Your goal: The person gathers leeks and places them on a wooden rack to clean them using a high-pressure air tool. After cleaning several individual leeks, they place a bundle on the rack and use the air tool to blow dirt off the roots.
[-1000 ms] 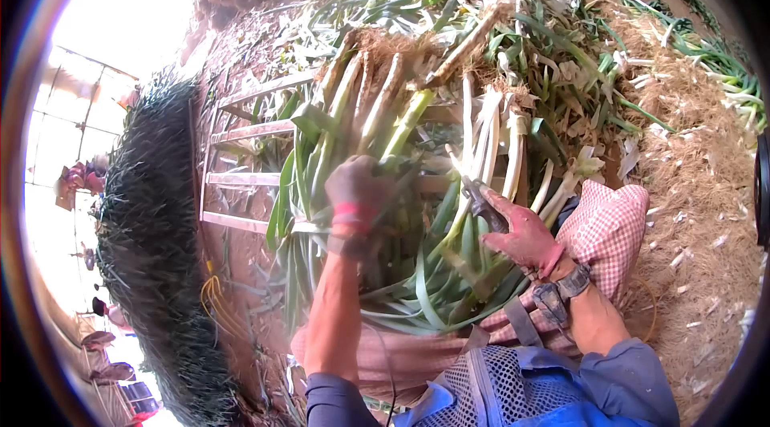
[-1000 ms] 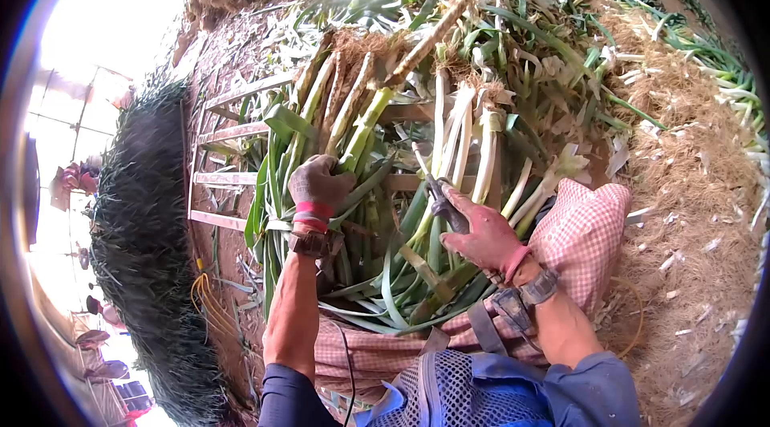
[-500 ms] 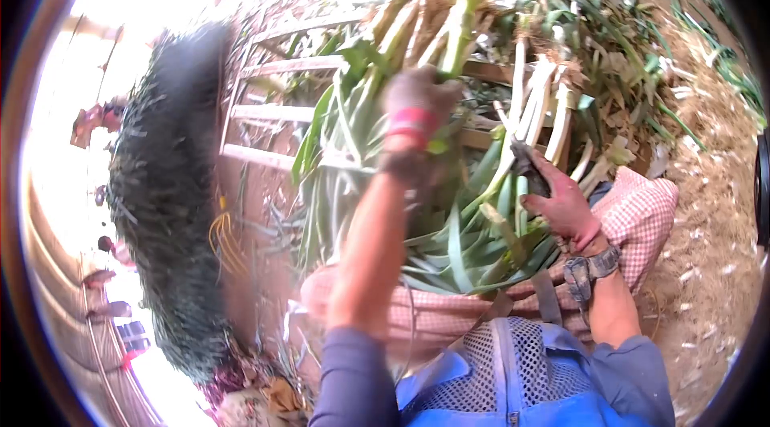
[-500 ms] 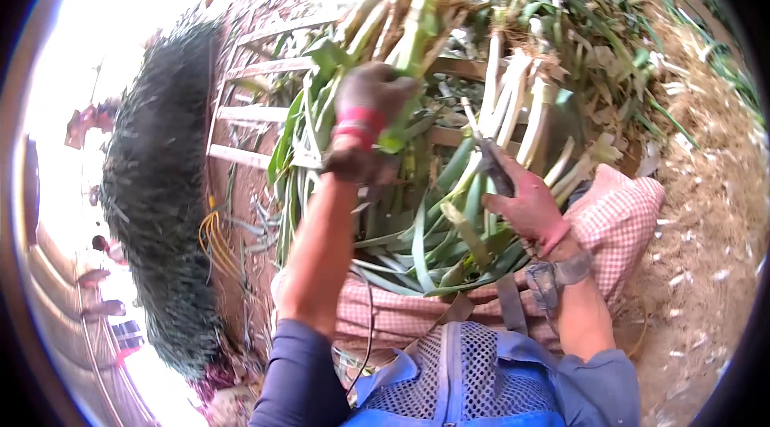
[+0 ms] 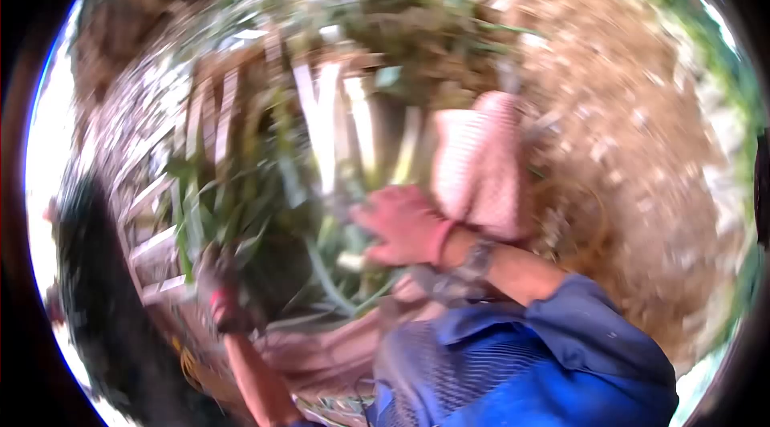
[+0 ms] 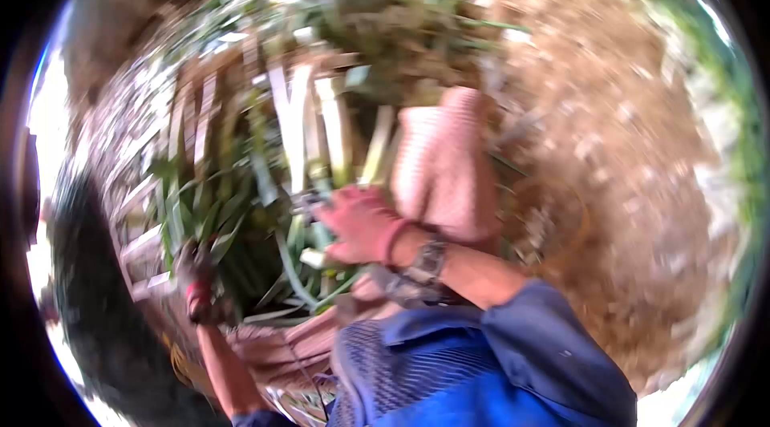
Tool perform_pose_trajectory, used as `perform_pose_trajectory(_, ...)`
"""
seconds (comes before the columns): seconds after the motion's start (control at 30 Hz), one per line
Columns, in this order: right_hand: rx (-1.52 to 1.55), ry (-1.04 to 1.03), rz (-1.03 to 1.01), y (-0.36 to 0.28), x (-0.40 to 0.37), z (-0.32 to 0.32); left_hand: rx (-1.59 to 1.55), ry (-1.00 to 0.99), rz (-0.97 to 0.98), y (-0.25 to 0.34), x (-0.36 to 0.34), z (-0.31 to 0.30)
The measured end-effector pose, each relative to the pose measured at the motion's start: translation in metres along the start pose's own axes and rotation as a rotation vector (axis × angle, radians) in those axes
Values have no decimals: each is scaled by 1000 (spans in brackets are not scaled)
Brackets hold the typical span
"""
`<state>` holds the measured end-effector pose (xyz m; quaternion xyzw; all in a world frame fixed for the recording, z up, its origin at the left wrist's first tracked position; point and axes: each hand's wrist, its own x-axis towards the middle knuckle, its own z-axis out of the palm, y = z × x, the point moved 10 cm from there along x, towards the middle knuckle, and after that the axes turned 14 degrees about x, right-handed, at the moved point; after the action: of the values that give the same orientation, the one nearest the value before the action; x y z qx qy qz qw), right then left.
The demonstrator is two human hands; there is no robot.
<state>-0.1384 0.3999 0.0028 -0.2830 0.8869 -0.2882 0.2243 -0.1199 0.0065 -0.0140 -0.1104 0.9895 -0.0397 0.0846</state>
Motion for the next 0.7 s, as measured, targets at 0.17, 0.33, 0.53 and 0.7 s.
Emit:
perform_pose_trajectory(0.17, 417, 631, -291, 6, -91, -114, -114, -63, -61, -16, 6, 13)
perform_pose_trajectory(0.33, 498, 889, -10, 145, -175, -170, -153, -166, -100, -40, 18, 53)
perform_pose_trajectory(0.53, 110, 478, 704, 383, -205, -112, -660, -331, -254, -52, 10, 73)
perform_pose_trajectory(0.7, 10, 415, 811, 479, -201, -72, -761, -467, -539, -86, -6, 85)
